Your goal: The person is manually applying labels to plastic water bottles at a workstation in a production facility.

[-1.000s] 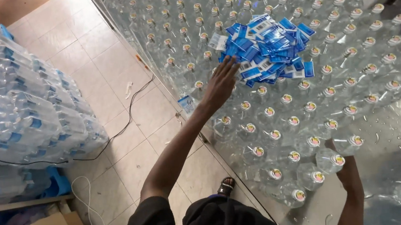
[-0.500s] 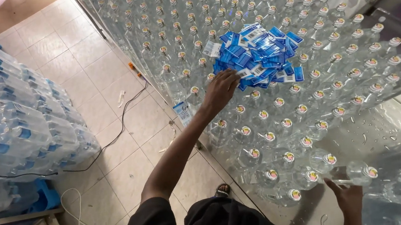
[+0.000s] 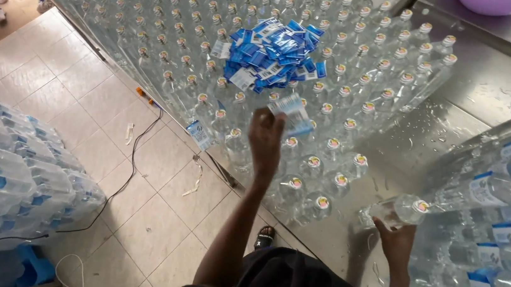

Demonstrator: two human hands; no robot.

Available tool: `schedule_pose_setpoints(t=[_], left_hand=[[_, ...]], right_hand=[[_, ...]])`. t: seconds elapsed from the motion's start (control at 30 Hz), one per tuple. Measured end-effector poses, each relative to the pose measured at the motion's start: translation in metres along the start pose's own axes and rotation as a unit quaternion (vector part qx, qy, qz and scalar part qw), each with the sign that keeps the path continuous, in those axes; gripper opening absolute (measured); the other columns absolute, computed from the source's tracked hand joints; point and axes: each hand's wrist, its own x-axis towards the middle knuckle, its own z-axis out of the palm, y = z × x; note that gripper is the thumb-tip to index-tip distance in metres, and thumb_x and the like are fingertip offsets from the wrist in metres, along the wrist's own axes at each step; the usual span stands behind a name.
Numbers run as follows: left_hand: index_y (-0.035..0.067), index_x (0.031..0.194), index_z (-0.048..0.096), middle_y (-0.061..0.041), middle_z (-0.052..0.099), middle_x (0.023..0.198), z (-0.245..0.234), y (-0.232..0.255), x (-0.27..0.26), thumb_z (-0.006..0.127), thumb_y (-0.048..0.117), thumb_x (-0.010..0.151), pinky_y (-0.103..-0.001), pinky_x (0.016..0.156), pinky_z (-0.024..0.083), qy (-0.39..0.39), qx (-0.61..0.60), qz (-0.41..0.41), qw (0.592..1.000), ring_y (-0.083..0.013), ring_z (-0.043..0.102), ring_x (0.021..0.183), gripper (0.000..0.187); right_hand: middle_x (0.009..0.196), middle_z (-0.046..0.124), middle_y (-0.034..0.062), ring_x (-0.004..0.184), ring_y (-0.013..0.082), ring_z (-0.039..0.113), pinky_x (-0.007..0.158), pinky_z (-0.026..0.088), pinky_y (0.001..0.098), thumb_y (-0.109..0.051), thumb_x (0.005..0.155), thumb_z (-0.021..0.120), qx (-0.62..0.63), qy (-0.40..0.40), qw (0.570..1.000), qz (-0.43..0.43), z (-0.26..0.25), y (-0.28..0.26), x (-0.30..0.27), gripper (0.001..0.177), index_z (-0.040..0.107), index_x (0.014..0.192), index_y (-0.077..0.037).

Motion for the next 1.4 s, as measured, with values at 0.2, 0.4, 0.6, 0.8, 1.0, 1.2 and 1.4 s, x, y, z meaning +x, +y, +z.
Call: schedule_pose_setpoints(t=[0.2, 0.4, 0.6, 0.8, 1.0, 1.2, 1.4], left_hand=[[0.006, 0.112, 0.055, -0.014, 0.072, 0.09, 0.077, -0.003, -0.159, 0.067, 0.014, 0.11, -0.031, 0.059, 0.056, -0.175, -0.119, -0.111, 0.971, -0.0203, 0.069, 0.073, 0.014], [0.012, 0.11, 0.077, -0.008, 0.082, 0.098, 0.098, 0.005, -0.221, 0.076, 0.027, 0.102, -0.031, 0.062, 0.062, -0.188, -0.015, -0.213, 0.959, -0.0191, 0.079, 0.086, 0.018], [0.014, 0.116, 0.087, -0.003, 0.087, 0.096, 0.125, 0.037, -0.246, 0.076, 0.034, 0.098, -0.026, 0.057, 0.048, -0.343, 0.078, -0.235, 0.906, -0.0088, 0.069, 0.068, 0.029], [0.017, 0.139, 0.075, -0.02, 0.081, 0.113, 0.152, 0.073, -0.275, 0.08, 0.037, 0.102, -0.045, 0.074, 0.064, -0.501, 0.064, -0.255, 0.825, -0.0279, 0.08, 0.089, 0.042], [0.01, 0.119, 0.082, -0.013, 0.08, 0.103, 0.136, 0.034, -0.3, 0.085, 0.03, 0.098, -0.034, 0.069, 0.055, -0.429, 0.004, -0.349, 0.833, -0.0123, 0.063, 0.084, 0.028], [0.009, 0.09, 0.065, -0.002, 0.057, 0.08, 0.154, 0.082, -0.284, 0.047, 0.026, 0.119, -0.026, 0.07, 0.042, -0.276, -0.103, -0.39, 0.873, -0.0092, 0.047, 0.076, 0.038], [0.011, 0.048, 0.045, -0.005, 0.033, 0.038, 0.182, -0.006, -0.294, 0.039, 0.062, 0.118, -0.027, 0.032, 0.03, -0.304, -0.243, -0.419, 0.82, -0.0137, 0.031, 0.03, 0.087]], right_hand=[[0.138, 0.066, 0.027, 0.126, 0.0459, 0.066, 0.103, 0.055, 0.0531, -0.038, 0.079, 0.091, -0.034, -0.061, 0.995, 0.066, -0.015, 0.021, -0.014, 0.093, 0.046, 0.151, 0.002], [0.14, 0.079, 0.0038, 0.13, 0.0231, 0.077, 0.103, 0.059, 0.0402, -0.047, 0.096, 0.072, -0.143, -0.282, 0.937, 0.149, -0.098, -0.058, -0.074, 0.073, 0.055, 0.162, -0.018], [0.117, 0.078, 0.0098, 0.104, 0.0249, 0.078, 0.084, 0.066, 0.0396, -0.062, 0.1, 0.054, 0.05, 0.035, 0.996, -0.07, -0.155, -0.076, -0.132, 0.071, 0.067, 0.14, -0.005], [0.083, 0.077, 0.011, 0.081, 0.027, 0.072, 0.077, 0.056, 0.0443, -0.054, 0.098, 0.077, -0.023, 0.012, 1.0, 0.016, -0.172, -0.061, -0.127, 0.037, 0.08, 0.117, -0.021], [0.068, 0.065, 0.0171, 0.062, 0.021, 0.058, 0.057, 0.052, 0.0381, -0.045, 0.117, 0.055, 0.025, 0.165, 0.986, -0.015, -0.161, -0.024, -0.116, 0.044, 0.072, 0.099, -0.009], [0.072, 0.066, 0.0102, 0.056, 0.0273, 0.061, 0.056, 0.052, 0.0387, -0.036, 0.119, 0.051, -0.006, 0.25, 0.961, -0.117, -0.121, -0.033, -0.123, 0.027, 0.069, 0.113, -0.017], [0.057, 0.054, 0.0044, 0.044, 0.0296, 0.055, 0.041, 0.048, 0.037, -0.049, 0.083, 0.094, -0.04, 0.117, 0.92, -0.371, -0.057, -0.043, -0.157, 0.05, 0.057, 0.074, -0.018]])
